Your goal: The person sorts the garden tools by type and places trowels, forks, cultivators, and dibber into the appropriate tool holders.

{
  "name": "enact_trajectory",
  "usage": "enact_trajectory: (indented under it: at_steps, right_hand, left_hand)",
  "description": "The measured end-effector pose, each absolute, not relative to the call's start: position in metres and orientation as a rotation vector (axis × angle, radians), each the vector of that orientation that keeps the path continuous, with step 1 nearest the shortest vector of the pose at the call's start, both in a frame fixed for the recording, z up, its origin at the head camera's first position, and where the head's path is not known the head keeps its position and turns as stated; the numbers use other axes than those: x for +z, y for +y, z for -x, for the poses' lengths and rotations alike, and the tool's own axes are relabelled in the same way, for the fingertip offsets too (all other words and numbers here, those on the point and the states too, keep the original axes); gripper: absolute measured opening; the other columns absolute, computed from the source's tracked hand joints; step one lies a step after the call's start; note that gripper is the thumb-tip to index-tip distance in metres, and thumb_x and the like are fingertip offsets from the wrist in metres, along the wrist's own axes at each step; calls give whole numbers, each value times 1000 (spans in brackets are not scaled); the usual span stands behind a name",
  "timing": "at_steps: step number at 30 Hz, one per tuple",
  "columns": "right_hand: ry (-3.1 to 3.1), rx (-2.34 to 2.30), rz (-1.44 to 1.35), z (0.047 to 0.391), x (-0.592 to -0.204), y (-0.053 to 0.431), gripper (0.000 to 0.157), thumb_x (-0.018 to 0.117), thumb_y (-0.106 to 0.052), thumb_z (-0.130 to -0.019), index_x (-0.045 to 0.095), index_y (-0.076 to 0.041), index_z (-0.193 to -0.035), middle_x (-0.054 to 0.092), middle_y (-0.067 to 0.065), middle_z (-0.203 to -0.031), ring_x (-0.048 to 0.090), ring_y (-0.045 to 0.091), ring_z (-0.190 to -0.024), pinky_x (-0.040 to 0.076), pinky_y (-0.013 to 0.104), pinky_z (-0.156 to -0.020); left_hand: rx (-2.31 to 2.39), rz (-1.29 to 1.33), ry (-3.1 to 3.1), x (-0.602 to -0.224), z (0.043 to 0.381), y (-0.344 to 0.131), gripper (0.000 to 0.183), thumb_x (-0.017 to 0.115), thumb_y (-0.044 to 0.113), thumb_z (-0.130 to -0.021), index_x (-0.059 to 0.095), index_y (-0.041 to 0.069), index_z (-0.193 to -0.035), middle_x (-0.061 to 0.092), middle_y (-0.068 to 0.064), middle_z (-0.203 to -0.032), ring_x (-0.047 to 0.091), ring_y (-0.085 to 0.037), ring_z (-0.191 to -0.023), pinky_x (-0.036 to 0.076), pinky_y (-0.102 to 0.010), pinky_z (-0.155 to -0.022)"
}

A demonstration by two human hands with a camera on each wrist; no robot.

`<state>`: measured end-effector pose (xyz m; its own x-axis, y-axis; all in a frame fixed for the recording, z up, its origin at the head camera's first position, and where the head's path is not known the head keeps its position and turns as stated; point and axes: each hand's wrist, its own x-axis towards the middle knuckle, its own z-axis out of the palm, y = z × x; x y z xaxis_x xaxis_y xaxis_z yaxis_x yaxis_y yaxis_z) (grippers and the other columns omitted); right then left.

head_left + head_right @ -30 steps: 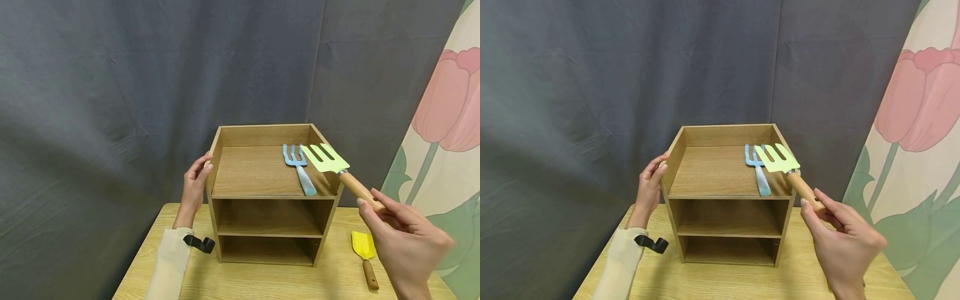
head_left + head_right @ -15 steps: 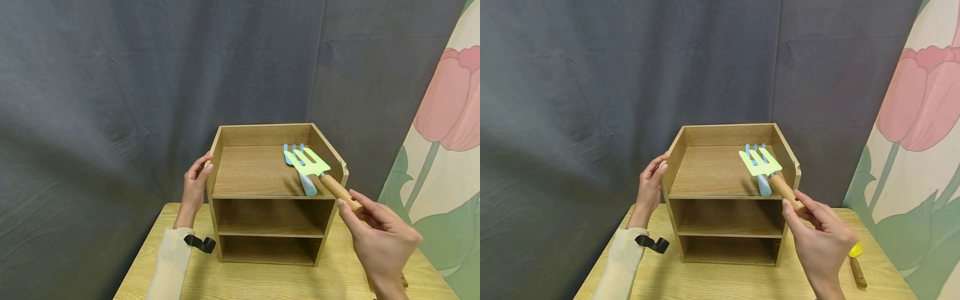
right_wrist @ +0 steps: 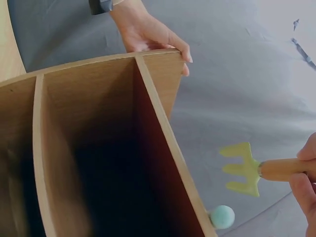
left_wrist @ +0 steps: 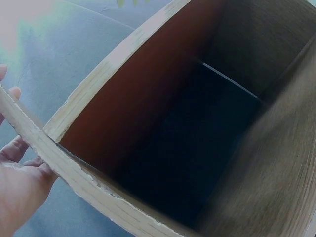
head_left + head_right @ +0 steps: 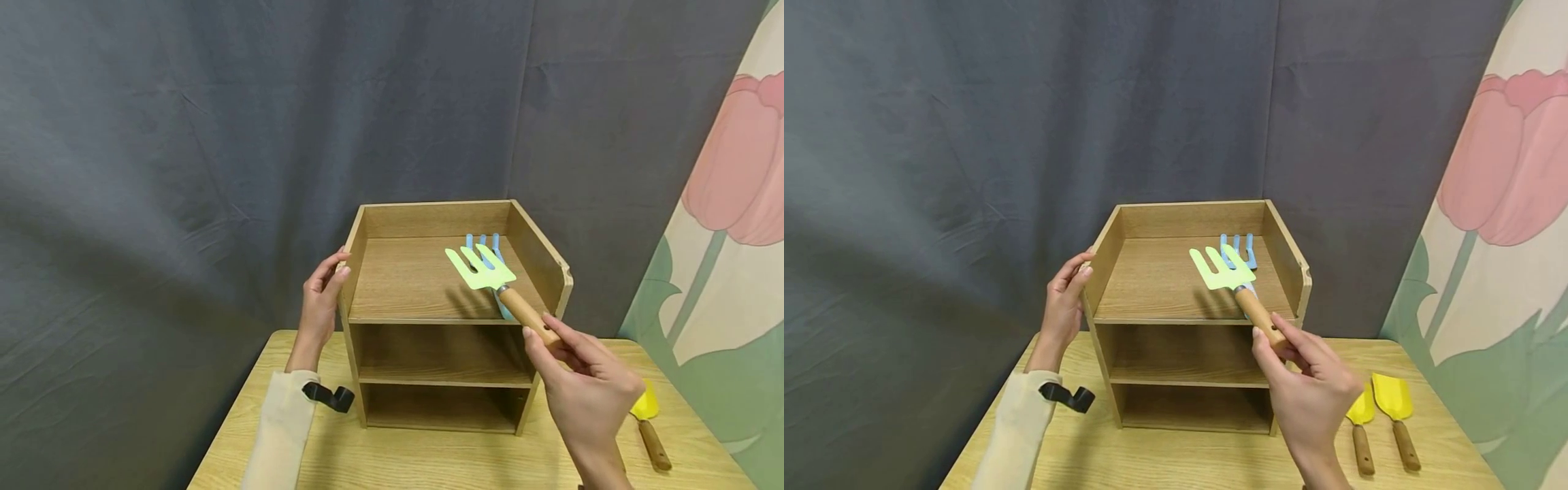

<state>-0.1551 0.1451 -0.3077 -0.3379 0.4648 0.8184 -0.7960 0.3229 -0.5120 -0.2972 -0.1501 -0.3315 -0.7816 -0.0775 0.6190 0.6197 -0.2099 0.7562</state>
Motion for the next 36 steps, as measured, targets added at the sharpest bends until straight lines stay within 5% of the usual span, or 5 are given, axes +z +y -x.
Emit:
enact_trajectory:
  at_steps: [18,30,36]
  right_hand:
    - [-1433,1327,-280,178,-333,131,27,79,16,-64,75,8,-90,67,5,-65,59,1,-53,45,11,-51]
    - [-1453,1277,-289,177,-327,105,26,77,17,-64,74,10,-89,64,23,-66,60,-1,-59,48,11,-56]
    - [-1464,1284,-286,184,-336,99,27,78,18,-63,74,10,-89,67,22,-70,61,1,-60,49,12,-56]
  left_hand:
    - [-2040,648,-1587,-330,296,-150,35,60,12,-92,59,-6,-122,48,-15,-142,41,-22,-132,34,-36,-104]
    - [-2033,665,-1596,-331,296,-149,36,59,12,-93,57,-8,-123,47,-16,-143,39,-21,-135,31,-38,-107]
    - [-2036,660,-1609,-331,297,-149,32,59,13,-93,61,-2,-121,47,-14,-143,38,-20,-135,29,-40,-108]
